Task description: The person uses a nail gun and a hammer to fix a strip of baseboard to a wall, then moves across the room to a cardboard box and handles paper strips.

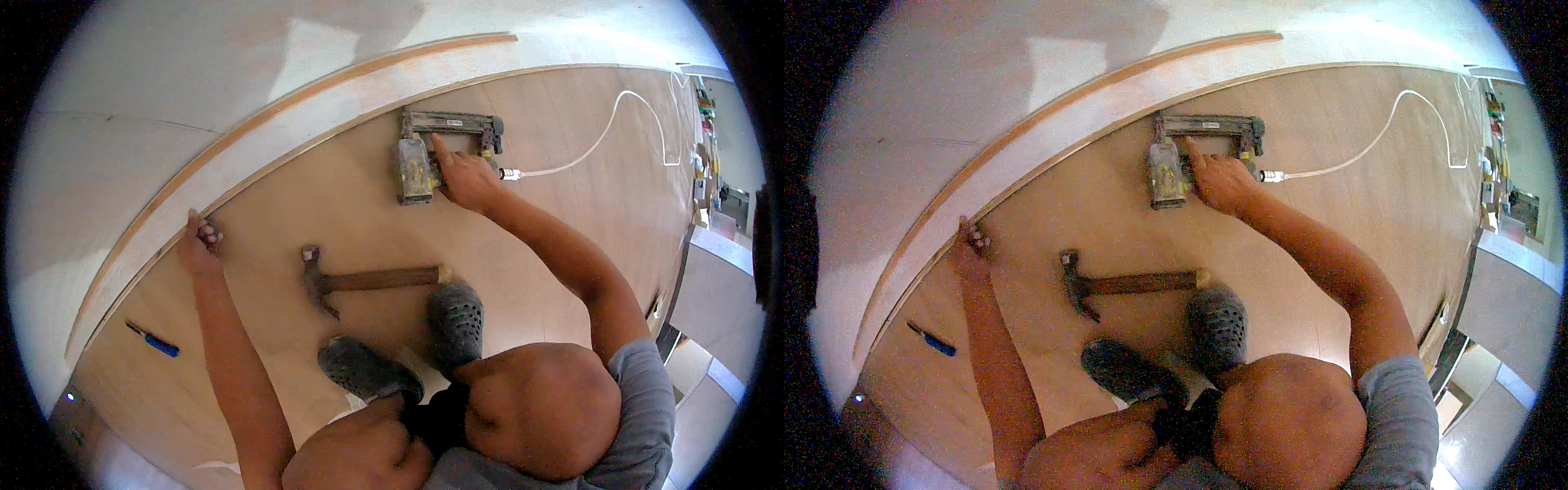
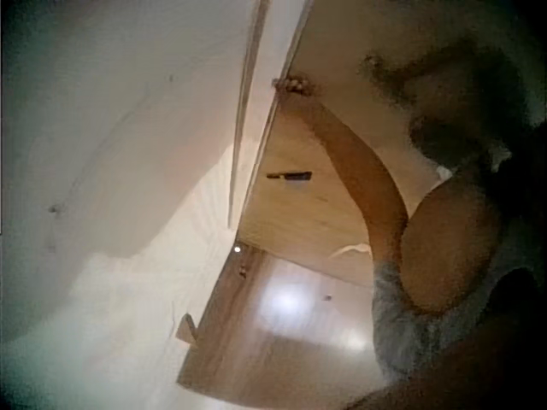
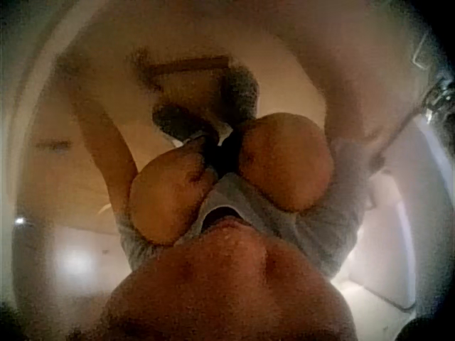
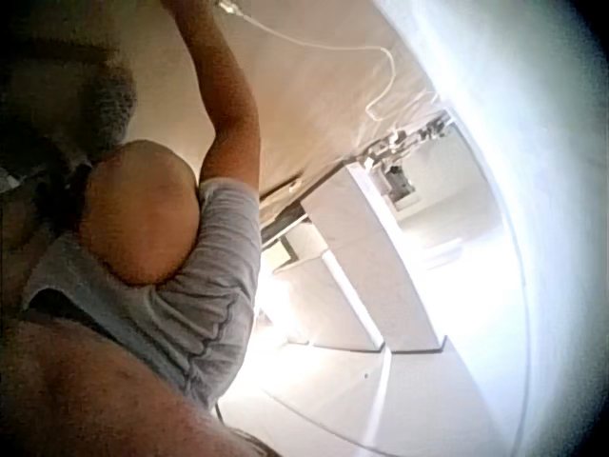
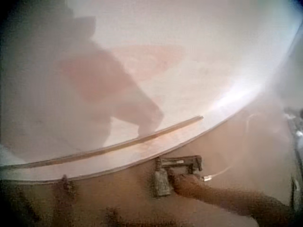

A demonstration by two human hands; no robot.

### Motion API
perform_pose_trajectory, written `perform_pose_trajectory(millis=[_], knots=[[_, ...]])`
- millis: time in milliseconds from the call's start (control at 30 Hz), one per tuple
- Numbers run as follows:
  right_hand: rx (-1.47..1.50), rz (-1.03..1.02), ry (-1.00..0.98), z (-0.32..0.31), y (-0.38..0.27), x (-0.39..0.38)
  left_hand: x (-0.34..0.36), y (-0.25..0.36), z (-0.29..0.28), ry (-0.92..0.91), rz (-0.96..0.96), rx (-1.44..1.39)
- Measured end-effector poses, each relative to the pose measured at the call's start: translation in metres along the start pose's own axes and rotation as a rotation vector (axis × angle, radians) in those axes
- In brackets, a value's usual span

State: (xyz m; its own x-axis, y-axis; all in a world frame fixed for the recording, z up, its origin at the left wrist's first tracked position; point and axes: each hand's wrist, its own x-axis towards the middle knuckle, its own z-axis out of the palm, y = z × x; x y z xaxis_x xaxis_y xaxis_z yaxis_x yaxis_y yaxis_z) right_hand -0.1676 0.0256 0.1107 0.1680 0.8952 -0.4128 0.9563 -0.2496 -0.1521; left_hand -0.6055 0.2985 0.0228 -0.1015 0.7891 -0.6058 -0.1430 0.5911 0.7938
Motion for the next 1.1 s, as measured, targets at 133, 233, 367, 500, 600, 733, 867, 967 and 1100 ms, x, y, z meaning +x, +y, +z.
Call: perform_pose_trajectory(millis=[133, 233, 367, 500, 600, 733, 867, 967, 1100], knots=[[0.015, 0.058, 0.009, -0.005, -0.007, -0.009, -0.005, 0.008, 0.013, -0.004, 0.000, 0.055], [-0.032, 0.037, 0.071, -0.005, -0.014, -0.008, 0.000, 0.015, 0.015, 0.019, -0.011, 0.050], [-0.002, 0.038, 0.088, -0.008, -0.015, -0.001, 0.003, 0.027, 0.020, -0.035, -0.002, -0.008], [-0.006, 0.070, 0.007, -0.015, -0.009, 0.009, 0.003, 0.037, 0.031, -0.028, -0.007, 0.026], [-0.030, 0.089, 0.012, -0.021, -0.013, 0.012, 0.006, 0.038, 0.026, 0.007, 0.001, 0.052], [-0.078, 0.051, 0.054, -0.012, -0.004, 0.016, 0.008, 0.038, 0.026, -0.064, 0.022, 0.054], [-0.125, 0.052, 0.023, -0.016, -0.010, 0.015, 0.011, 0.040, 0.027, -0.050, -0.016, 0.053], [-0.100, 0.021, -0.008, -0.017, -0.006, 0.013, 0.017, 0.037, 0.019, -0.073, -0.026, 0.029], [-0.123, -0.115, -0.040, -0.014, 0.011, 0.002, 0.018, 0.032, 0.008, -0.057, -0.021, 0.072]])
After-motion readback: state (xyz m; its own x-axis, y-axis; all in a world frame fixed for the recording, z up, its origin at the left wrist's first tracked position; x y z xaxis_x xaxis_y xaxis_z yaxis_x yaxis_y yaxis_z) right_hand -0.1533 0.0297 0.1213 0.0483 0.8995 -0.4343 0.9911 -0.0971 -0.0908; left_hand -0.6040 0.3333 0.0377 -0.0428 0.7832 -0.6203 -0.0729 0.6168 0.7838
